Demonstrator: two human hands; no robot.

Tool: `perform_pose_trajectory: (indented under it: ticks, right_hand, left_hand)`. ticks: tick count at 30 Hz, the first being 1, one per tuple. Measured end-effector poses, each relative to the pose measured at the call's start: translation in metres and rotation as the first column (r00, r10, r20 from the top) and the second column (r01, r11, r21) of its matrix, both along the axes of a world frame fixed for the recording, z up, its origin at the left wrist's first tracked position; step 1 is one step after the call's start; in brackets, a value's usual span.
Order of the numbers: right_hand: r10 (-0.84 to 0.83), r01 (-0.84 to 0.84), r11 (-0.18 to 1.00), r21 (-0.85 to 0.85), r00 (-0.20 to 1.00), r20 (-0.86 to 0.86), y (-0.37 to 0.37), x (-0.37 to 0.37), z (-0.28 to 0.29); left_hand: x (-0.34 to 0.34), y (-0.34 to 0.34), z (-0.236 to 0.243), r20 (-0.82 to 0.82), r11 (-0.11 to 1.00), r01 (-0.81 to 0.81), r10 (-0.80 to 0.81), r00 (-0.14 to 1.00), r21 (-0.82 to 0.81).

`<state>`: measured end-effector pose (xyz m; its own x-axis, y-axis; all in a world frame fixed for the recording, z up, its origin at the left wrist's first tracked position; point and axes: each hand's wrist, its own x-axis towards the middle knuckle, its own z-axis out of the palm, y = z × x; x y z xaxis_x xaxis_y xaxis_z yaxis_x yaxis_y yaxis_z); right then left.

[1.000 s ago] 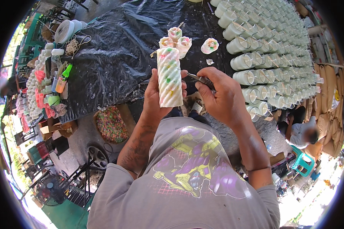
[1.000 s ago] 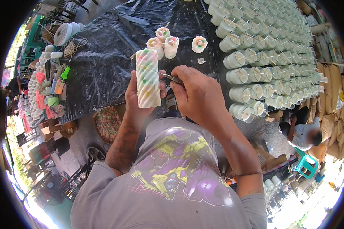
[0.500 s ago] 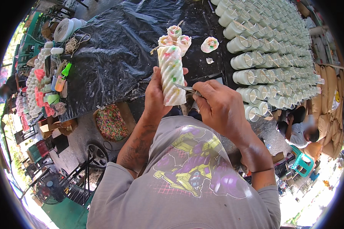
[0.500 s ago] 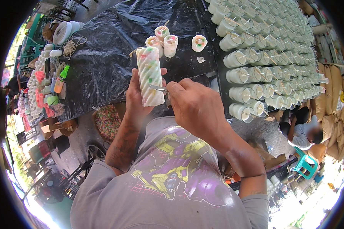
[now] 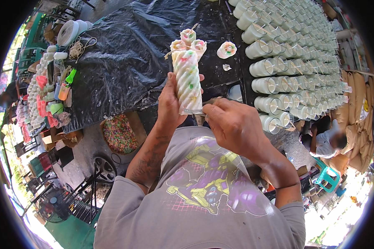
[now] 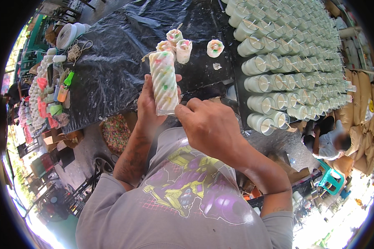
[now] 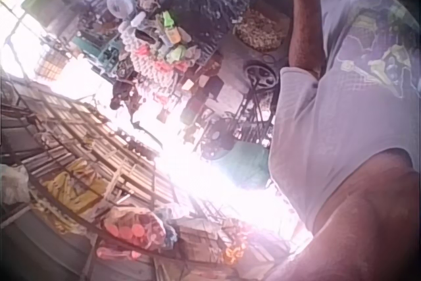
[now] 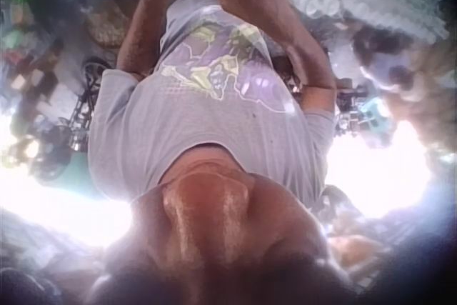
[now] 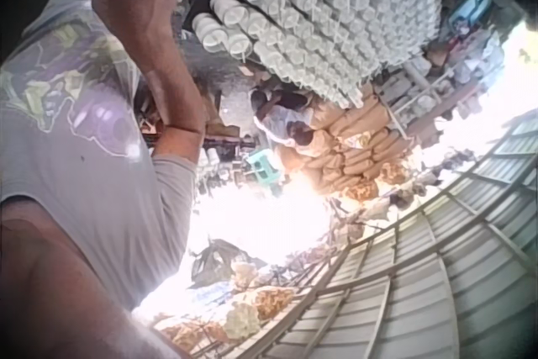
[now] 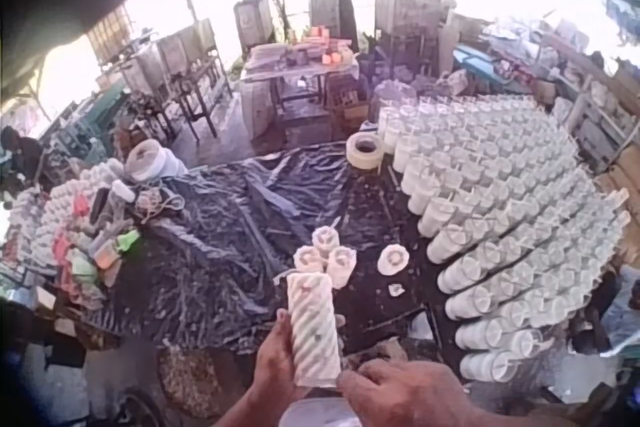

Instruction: The person trims the wicks of several spiral-patterned candles using a small blade. They hold each candle, cut the wick, and place the finished candle on a table alongside others.

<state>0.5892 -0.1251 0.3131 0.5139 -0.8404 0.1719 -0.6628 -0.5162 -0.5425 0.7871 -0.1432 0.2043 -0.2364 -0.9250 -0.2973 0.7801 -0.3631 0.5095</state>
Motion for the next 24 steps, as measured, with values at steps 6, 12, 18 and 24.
perform_pose_trajectory:
  ticks: [6,12,18,24]
  right_hand:
    - [0.057,-0.058,0.998,-0.005,0.995,-0.086,-0.002,0.001,-0.008]
    - [-0.061,0.060,0.997,0.053,0.998,0.011,-0.009,0.001,-0.004]
    - [-0.102,0.103,0.994,0.043,0.994,-0.031,-0.005,0.007,-0.014]
    - [-0.073,0.074,0.995,0.066,0.997,-0.022,0.005,0.007,-0.005]
  left_hand:
    - [-0.001,-0.004,0.000,0.260,0.998,-0.067,0.068,0.963,-0.012]
    - [0.005,-0.008,0.002,0.315,0.989,-0.143,0.147,0.938,-0.036]
    - [0.001,-0.007,0.004,0.442,0.957,-0.258,0.291,0.849,-0.135]
    - [0.001,-0.010,-0.002,0.517,0.927,-0.328,0.374,0.769,-0.183]
